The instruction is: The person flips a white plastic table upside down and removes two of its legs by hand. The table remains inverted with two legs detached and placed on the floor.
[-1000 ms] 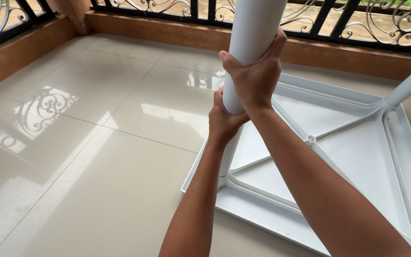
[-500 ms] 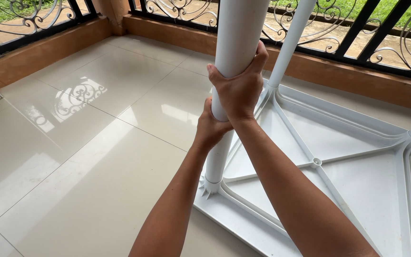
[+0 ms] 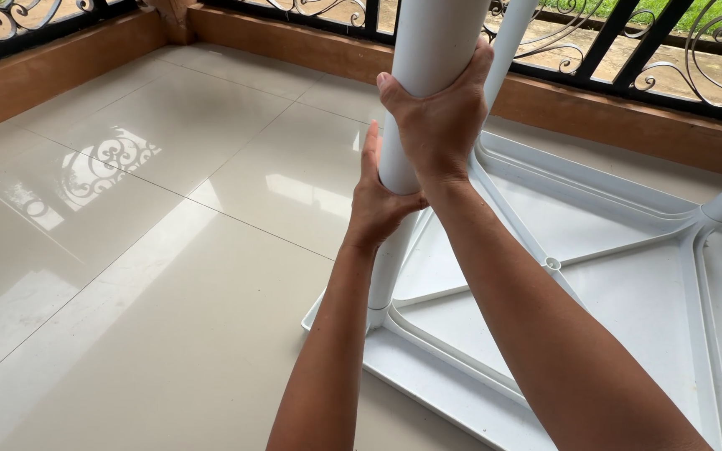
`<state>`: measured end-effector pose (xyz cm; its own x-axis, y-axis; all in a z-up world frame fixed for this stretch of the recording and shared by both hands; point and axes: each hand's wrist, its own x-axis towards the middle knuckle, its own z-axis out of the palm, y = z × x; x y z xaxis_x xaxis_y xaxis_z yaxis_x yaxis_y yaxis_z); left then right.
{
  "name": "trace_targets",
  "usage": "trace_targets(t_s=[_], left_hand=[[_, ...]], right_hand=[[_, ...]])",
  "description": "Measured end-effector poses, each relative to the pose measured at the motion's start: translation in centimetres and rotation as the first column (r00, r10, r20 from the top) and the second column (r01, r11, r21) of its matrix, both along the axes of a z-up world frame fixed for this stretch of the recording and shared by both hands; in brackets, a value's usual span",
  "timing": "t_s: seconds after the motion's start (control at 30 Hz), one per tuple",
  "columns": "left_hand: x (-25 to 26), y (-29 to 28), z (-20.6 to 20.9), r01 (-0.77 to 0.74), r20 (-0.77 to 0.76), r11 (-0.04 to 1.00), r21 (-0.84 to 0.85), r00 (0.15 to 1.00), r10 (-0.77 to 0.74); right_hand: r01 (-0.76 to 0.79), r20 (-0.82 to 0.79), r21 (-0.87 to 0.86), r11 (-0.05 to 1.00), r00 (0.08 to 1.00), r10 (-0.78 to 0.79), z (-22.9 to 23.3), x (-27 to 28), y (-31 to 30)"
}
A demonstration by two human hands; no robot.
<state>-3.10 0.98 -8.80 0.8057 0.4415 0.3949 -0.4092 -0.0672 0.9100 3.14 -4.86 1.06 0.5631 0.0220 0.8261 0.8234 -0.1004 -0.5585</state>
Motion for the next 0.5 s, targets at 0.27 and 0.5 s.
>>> trace_targets(t_s=[0.27, 0.5], left_hand=[[-0.3, -1.7, 1.3, -0.146, -0.173, 0.982, 0.118, 0.971, 0.165], [-0.8, -3.0, 1.8, -0.245, -0.153, 0.966, 0.083, 0.955, 0.255]], right_hand=[[-0.15, 0.051, 0.052, 0.987, 0.988, 0.148, -0.1, 1.0, -0.9], [-0.302, 0.059, 0.051, 0.952, 0.953, 0.299, 0.2, 1.2, -1.7]])
